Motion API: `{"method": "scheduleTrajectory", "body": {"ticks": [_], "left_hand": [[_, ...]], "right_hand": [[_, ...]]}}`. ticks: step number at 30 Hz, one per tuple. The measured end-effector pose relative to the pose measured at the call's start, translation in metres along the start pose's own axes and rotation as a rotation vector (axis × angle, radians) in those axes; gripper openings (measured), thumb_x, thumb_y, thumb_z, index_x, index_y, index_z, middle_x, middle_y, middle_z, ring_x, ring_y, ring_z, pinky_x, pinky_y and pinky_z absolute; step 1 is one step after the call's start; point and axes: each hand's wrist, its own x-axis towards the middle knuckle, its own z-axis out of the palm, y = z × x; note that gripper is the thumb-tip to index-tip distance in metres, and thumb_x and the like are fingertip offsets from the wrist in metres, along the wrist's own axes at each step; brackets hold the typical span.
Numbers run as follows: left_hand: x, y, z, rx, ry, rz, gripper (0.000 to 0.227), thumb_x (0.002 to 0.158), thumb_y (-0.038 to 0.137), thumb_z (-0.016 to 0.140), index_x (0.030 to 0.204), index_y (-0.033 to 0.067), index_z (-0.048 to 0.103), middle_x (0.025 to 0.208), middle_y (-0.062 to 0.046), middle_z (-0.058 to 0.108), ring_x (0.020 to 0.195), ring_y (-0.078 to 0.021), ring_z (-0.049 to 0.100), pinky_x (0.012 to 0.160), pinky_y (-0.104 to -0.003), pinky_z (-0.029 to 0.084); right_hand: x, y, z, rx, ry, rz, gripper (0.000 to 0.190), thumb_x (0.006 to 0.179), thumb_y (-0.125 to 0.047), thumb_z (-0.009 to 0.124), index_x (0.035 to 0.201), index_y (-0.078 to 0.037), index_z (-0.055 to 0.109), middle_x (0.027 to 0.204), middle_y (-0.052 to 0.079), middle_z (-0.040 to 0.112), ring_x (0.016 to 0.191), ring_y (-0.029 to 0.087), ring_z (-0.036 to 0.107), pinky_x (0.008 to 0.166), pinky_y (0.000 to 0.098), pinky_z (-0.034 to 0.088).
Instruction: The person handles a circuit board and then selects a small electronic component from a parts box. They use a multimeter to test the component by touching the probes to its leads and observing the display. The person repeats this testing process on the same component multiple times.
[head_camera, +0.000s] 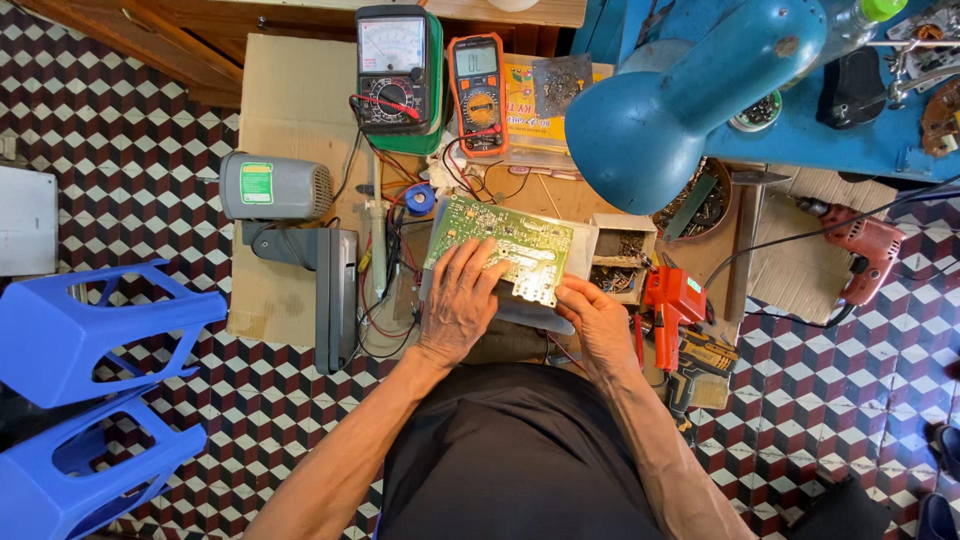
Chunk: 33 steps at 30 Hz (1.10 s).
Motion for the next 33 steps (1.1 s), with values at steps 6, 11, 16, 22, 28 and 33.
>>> {"method": "scheduleTrajectory", "body": {"ticks": [6,11,16,22,28,33], "left_hand": [[-0.023,0.030,-0.034,-0.278,0.155,-0.387,0.043,0.089,0.012,0.074,0.129,0.0057,0.058,0.136,-0.014,0.060,0.132,-0.0313,0.056,0.115,-0.044,0.045],[-0.018,0.052,-0.014,-0.840,-0.010,-0.915,0.026,0.093,0.020,0.065,0.113,0.0037,0.069,0.113,-0.010,0.072,0.100,-0.0195,0.073,0.082,-0.031,0.062],[-0.023,0.055,0.022,-1.077,-0.011,-1.094,0.032,0.094,0.030,0.069,0.106,0.0008,0.071,0.100,-0.012,0.076,0.089,-0.0167,0.072,0.078,-0.028,0.059],[-0.048,0.051,0.042,-1.402,0.027,-1.503,0.046,0.089,0.036,0.075,0.118,0.0038,0.062,0.106,-0.007,0.070,0.089,-0.0145,0.068,0.081,-0.029,0.056],[-0.047,0.032,0.070,-1.619,0.357,-1.324,0.048,0.089,0.030,0.074,0.127,0.0044,0.060,0.112,-0.003,0.069,0.099,-0.0137,0.066,0.092,-0.031,0.054],[-0.049,0.029,0.073,-1.529,0.336,-1.321,0.045,0.093,0.032,0.070,0.125,0.0009,0.064,0.111,-0.004,0.071,0.100,-0.0141,0.067,0.089,-0.030,0.055]], "right_hand": [[-0.008,-0.015,0.006,-0.012,-0.048,0.018,0.028,0.094,-0.015,0.069,0.115,0.002,0.069,0.109,0.008,0.072,0.098,0.014,0.066,0.087,0.0305,0.055],[-0.011,-0.022,0.012,-0.003,-0.045,0.025,0.030,0.097,-0.019,0.066,0.120,0.001,0.066,0.105,0.008,0.072,0.094,0.013,0.066,0.083,0.0283,0.053],[-0.002,-0.017,0.008,-0.077,-0.052,-0.001,0.033,0.096,-0.020,0.066,0.121,0.001,0.063,0.103,0.006,0.071,0.089,0.012,0.067,0.080,0.0264,0.055],[0.005,-0.014,0.008,-0.154,-0.086,-0.061,0.031,0.096,-0.014,0.070,0.120,0.002,0.061,0.098,0.009,0.070,0.082,0.012,0.065,0.075,0.0256,0.055],[-0.007,-0.008,0.007,-0.232,-0.135,-0.065,0.025,0.095,-0.011,0.069,0.112,0.004,0.058,0.095,0.010,0.068,0.079,0.014,0.067,0.080,0.0306,0.061],[-0.020,-0.009,0.011,-0.323,-0.148,-0.028,0.021,0.095,-0.013,0.067,0.107,0.003,0.060,0.095,0.012,0.073,0.086,0.017,0.074,0.079,0.0293,0.059]]}}
